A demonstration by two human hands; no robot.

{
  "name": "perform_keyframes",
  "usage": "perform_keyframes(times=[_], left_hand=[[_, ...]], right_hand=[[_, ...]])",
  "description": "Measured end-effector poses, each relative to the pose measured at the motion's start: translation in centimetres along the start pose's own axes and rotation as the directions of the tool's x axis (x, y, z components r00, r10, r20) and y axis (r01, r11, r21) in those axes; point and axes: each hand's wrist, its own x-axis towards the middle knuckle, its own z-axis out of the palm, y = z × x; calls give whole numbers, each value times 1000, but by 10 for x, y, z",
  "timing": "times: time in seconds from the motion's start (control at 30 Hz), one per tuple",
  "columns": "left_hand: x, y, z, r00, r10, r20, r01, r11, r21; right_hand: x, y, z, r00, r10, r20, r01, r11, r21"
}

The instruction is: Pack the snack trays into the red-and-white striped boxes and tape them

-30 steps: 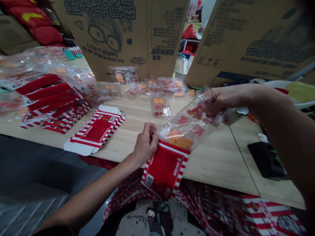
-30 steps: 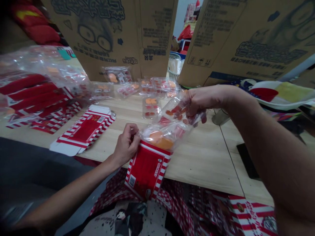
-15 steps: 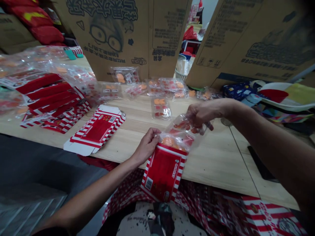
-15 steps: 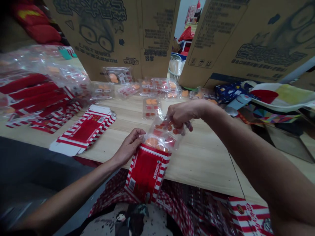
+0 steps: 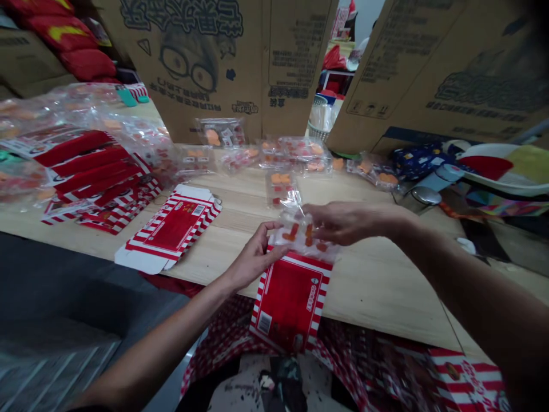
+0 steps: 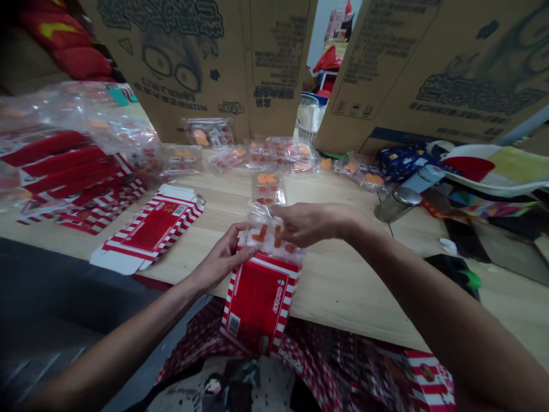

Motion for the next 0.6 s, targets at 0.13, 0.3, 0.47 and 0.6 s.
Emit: perform_keyframes(times=[0.13, 0.3, 0.47, 0.6], left_hand=[[-9, -6, -5, 997, 2, -74, -4, 999, -35], [-25, -13, 7, 996, -89, -14, 85, 981, -177], [-18, 10, 21, 998, -1, -62, -9, 988, -156], [7, 42, 20, 940, 333, -71, -324, 939, 116]], right_hand=[[-24, -4, 32, 953, -60, -297, 26, 993, -117], [-36, 8, 68, 947, -90, -307, 50, 990, -135], [-47, 6, 48, 876, -95, -472, 105, 994, -5], [-55, -14, 13, 802, -205, -561, 150, 978, -144]])
